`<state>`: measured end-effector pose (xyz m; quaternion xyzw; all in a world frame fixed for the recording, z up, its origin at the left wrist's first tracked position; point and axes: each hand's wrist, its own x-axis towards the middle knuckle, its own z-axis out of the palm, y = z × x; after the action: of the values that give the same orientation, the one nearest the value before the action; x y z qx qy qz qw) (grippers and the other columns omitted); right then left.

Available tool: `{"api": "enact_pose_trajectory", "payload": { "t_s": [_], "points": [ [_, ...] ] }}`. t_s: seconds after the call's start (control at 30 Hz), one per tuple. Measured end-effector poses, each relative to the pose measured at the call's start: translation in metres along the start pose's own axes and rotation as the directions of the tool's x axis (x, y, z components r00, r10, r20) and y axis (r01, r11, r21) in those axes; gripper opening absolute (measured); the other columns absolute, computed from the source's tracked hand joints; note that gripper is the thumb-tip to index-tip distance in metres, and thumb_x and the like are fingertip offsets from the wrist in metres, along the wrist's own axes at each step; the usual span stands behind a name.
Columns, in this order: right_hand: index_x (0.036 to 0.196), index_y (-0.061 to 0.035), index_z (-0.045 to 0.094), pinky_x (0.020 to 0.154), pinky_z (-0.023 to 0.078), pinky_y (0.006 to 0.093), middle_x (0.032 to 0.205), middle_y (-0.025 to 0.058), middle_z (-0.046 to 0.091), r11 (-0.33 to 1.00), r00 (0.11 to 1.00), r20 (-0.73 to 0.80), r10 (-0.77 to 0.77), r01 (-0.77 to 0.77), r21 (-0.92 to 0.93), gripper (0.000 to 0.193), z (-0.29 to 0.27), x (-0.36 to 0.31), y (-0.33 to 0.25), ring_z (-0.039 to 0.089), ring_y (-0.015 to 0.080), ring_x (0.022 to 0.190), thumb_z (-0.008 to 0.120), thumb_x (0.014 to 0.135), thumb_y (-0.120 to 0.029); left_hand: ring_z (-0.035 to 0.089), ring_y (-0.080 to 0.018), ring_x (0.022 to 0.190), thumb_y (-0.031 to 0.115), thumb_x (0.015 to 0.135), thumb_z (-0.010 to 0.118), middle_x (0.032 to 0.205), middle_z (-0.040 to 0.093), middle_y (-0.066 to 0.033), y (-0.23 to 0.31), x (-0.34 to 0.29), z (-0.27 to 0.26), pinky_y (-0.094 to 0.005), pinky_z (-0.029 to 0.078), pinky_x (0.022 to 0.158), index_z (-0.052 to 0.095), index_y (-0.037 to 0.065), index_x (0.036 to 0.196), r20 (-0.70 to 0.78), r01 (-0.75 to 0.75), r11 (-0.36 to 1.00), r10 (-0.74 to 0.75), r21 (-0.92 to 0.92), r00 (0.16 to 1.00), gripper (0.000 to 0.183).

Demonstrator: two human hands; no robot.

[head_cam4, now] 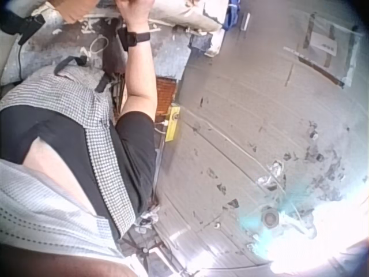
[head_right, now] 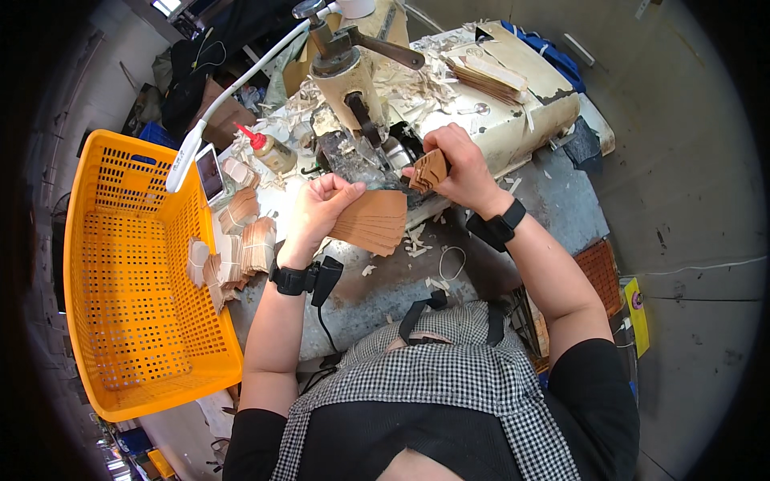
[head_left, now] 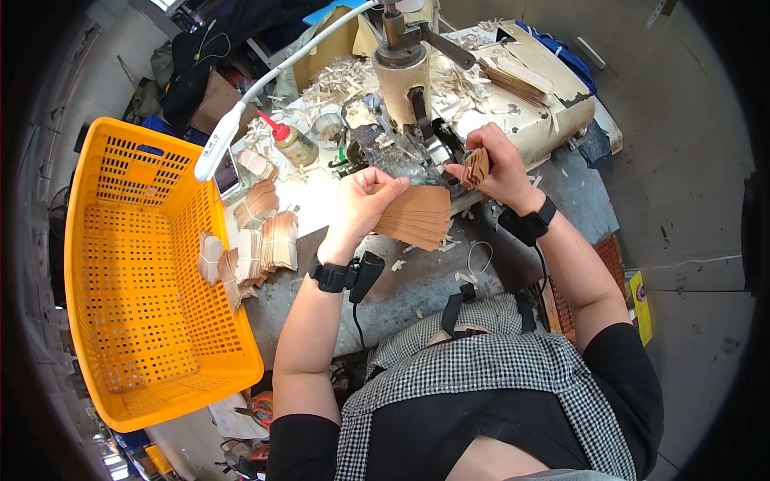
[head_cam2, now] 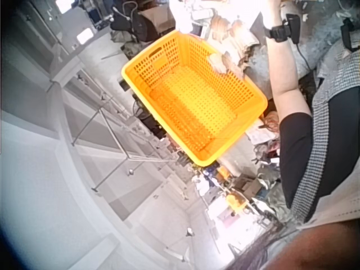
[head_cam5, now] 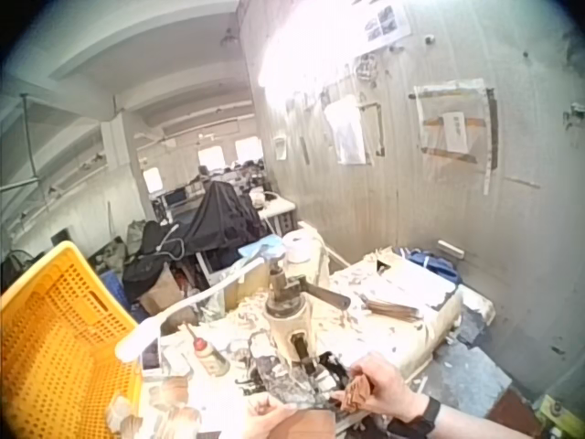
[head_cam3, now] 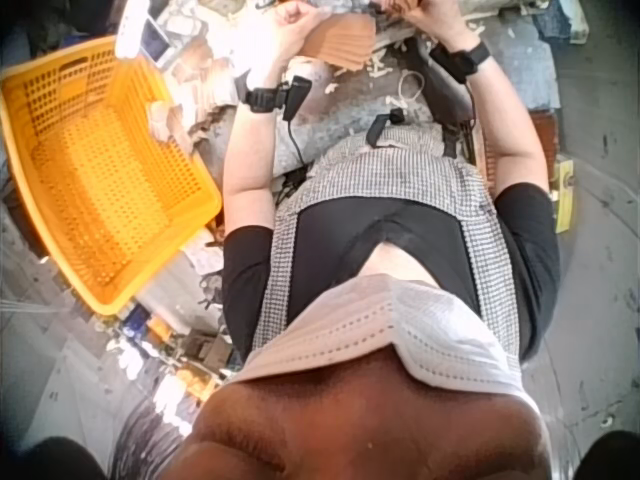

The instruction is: Skiving the edges of leather shoe components using a specialized machine.

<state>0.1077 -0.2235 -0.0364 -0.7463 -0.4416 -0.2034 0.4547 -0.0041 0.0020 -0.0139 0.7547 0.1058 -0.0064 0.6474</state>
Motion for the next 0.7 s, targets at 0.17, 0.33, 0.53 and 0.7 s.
{"api": "enact_pose_trajectory", "payload": {
  "t_s": [0.17,0.33,0.53,0.7],
  "points": [
    [0.088,-0.0046,0.052,0.065,0.041,0.0318,0.08,0.0071,0.051,1.0,1.0,-0.004,-0.006,0.006,-0.006,0.041,0.0,0.0001,-0.0013,0.048,0.0231,0.072,0.086,0.066,-0.012,0.051,-0.0003,0.062,0.022,0.087,0.072,0.071,0.063,0.0042,-0.0007,-0.0011,0.0009,-0.0179,0.04,0.057,0.059,0.008,0.076,-0.007,-0.014,1.0,0.014,-0.01,1.0,0.022],
    [0.084,-0.005,0.051,0.064,0.04,0.0335,0.077,0.0075,0.05,1.0,0.999,-0.034,0.0,0.0,0.004,0.04,0.0019,0.001,-0.0027,0.047,0.0252,0.071,0.085,0.067,-0.014,0.051,0.0,0.062,0.021,0.087,0.072,0.071,0.062,0.0049,-0.0043,-0.0006,0.0013,-0.0181,0.04,0.058,0.059,0.008,0.076,-0.019,-0.02,1.0,0.02,-0.01,1.0,0.022],
    [0.083,-0.0051,0.051,0.064,0.04,0.0346,0.075,0.0078,0.05,1.0,0.999,-0.049,0.021,-0.02,0.003,0.037,0.0036,-0.0003,-0.0034,0.047,0.0265,0.072,0.083,0.069,-0.015,0.05,-0.0011,0.063,0.021,0.085,0.074,0.07,0.061,0.0042,-0.0063,-0.0007,0.0026,-0.02,0.042,0.058,0.061,0.004,0.076,-0.032,-0.046,0.998,0.044,-0.054,0.999,0.023],
    [0.082,-0.0051,0.051,0.065,0.04,0.0349,0.075,0.008,0.05,1.0,0.998,-0.057,0.017,-0.017,-0.012,0.037,0.0047,-0.001,-0.0035,0.047,0.0269,0.072,0.083,0.069,-0.016,0.052,0.0003,0.063,0.019,0.089,0.07,0.071,0.063,0.0044,-0.0071,-0.0019,0.0034,-0.0173,0.04,0.058,0.06,0.008,0.077,-0.029,-0.049,0.998,0.048,-0.029,0.998,0.019]
  ]
}}
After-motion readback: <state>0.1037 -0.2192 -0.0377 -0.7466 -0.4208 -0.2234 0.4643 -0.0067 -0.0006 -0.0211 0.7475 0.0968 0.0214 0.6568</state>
